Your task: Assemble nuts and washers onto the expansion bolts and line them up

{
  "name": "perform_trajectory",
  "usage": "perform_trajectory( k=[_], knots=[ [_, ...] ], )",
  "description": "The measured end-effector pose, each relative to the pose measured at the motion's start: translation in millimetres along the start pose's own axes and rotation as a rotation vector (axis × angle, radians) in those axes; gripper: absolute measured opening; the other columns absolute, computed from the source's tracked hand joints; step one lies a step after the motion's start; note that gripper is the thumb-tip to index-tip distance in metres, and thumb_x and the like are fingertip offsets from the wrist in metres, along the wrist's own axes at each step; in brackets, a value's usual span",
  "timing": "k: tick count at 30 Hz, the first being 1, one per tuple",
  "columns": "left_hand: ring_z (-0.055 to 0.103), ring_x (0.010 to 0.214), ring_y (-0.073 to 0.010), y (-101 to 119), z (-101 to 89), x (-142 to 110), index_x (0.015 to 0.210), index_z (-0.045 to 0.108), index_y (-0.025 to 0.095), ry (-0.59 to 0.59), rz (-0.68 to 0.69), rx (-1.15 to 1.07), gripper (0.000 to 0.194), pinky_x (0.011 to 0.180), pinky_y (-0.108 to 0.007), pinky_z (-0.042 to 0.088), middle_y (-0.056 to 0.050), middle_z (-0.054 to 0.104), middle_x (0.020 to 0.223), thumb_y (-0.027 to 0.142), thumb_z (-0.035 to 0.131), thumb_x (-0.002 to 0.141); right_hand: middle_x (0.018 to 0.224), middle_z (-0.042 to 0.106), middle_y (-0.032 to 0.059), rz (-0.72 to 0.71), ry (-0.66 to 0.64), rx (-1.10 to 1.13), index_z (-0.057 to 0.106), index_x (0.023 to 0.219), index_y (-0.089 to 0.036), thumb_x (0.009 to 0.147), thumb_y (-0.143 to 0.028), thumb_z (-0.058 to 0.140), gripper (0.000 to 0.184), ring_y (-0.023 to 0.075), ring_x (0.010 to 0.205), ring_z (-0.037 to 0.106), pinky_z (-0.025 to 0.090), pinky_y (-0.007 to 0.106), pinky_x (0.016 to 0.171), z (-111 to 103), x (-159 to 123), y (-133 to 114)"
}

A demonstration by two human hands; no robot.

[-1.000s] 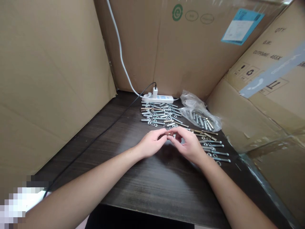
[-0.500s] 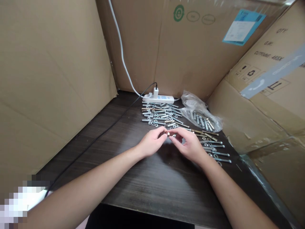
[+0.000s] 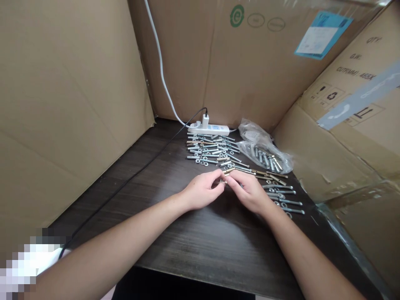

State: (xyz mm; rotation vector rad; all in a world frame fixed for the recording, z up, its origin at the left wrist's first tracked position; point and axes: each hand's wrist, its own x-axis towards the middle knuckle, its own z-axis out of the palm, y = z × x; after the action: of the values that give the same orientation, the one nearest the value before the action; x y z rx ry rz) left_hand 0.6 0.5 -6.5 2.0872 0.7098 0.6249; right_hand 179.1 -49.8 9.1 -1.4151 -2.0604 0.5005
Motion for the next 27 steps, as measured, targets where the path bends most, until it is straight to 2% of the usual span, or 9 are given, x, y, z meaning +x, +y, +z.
perform_trajectory(
  k=[7,11,15,18,27],
  knots=[
    [0.052,0.072,-0.0126,-2.2,-0.1,1.4,0.090,0.053,0.019,0.028,-0.031,0.000,0.015,0.068,-0.024,0.040,0.003,0.060,0.082,0.031,0.044,0.089,0.075,0.057,0.0015,0.019,0.009,-0.013,0.053,0.081,-0.019,0.087,-0.029,0.052,0.012,0.0141,0.067,0.051,0.041,0.026,0.064,-1.6,-1.0,-1.0],
    [0.053,0.071,-0.0127,-0.9,0.2,1.0,0.094,0.054,0.020,0.010,-0.015,-0.016,0.018,0.068,-0.024,0.041,0.002,0.061,0.084,0.033,0.043,0.090,0.070,0.056,0.0015,0.012,-0.002,-0.033,0.052,0.073,-0.019,0.089,-0.030,0.047,0.020,0.0143,0.064,0.050,0.041,0.027,0.063,-0.8,-0.3,-1.7],
    [0.053,0.074,-0.0129,-0.1,0.5,0.5,0.098,0.056,0.020,-0.017,0.025,-0.019,0.017,0.070,-0.024,0.041,0.001,0.062,0.087,0.028,0.043,0.090,0.068,0.060,0.0022,0.015,-0.050,-0.029,0.055,0.069,-0.018,0.094,-0.033,0.039,0.033,0.0144,0.063,0.052,0.039,0.027,0.062,-0.8,0.6,-2.6],
    [0.053,0.074,-0.0130,-1.1,0.9,0.1,0.099,0.055,0.021,-0.014,0.008,-0.012,0.017,0.069,-0.024,0.041,0.002,0.061,0.085,0.029,0.043,0.090,0.065,0.058,0.0014,0.025,-0.046,-0.015,0.053,0.067,-0.018,0.095,-0.036,0.037,0.037,0.0139,0.061,0.052,0.037,0.027,0.060,-1.4,1.0,-3.3],
    [0.053,0.074,-0.0129,-0.9,0.6,-0.3,0.097,0.054,0.020,-0.009,-0.010,-0.025,0.016,0.068,-0.023,0.041,0.002,0.061,0.085,0.032,0.045,0.090,0.072,0.059,0.0014,0.037,0.007,-0.029,0.053,0.075,-0.019,0.088,-0.030,0.050,0.017,0.0144,0.066,0.052,0.040,0.026,0.064,-0.3,-0.9,-0.1]
  ],
)
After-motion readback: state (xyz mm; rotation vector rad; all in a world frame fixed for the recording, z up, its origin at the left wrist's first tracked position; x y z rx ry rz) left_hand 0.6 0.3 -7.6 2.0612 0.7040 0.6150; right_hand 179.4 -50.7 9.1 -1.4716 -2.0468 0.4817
